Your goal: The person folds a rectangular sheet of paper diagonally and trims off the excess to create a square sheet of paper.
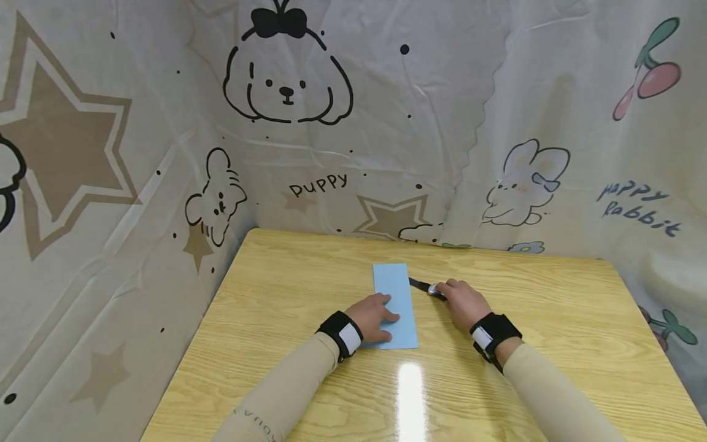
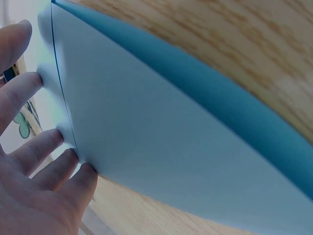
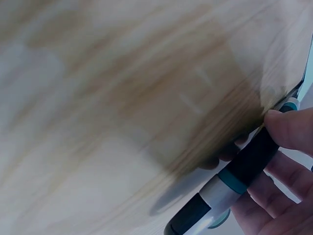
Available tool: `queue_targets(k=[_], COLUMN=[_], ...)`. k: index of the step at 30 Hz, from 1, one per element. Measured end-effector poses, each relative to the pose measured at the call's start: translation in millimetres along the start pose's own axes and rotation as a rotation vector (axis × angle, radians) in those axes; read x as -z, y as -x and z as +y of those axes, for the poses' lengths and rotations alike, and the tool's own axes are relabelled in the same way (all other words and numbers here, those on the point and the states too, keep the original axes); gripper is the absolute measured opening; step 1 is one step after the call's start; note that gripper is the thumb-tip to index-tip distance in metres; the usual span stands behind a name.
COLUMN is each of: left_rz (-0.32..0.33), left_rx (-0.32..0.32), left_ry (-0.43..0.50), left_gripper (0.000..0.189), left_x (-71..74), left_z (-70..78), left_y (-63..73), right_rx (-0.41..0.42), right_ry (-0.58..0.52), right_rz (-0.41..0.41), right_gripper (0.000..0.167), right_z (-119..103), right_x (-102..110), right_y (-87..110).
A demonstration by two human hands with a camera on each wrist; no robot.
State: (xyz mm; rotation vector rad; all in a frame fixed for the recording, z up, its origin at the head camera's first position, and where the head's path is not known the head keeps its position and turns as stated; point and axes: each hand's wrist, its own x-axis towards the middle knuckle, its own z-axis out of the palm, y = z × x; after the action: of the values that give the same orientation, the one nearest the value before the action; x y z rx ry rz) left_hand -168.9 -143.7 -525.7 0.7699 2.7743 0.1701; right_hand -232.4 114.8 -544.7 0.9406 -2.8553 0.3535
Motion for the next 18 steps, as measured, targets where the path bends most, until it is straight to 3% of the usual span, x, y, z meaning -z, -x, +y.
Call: queue_targets(k=[9,18], left_rz=[0.002,-0.018], left_rx=[-0.019,-0.022], left_ry=[-0.014,-0.007], left_gripper=[0.049,0.049], left_x=[-0.6,1.4], left_z=[-0.8,-1.6], left_y=[-1.8,-0.8], right_rx=[0.014,-0.028], right_ry=[-0.027,-0.033], right_rz=[-0.009,-0.022], right_gripper=[0.028,0.033], right_z=[-7,6], right_x=[0,0], right_y=[-14.6,-6.5])
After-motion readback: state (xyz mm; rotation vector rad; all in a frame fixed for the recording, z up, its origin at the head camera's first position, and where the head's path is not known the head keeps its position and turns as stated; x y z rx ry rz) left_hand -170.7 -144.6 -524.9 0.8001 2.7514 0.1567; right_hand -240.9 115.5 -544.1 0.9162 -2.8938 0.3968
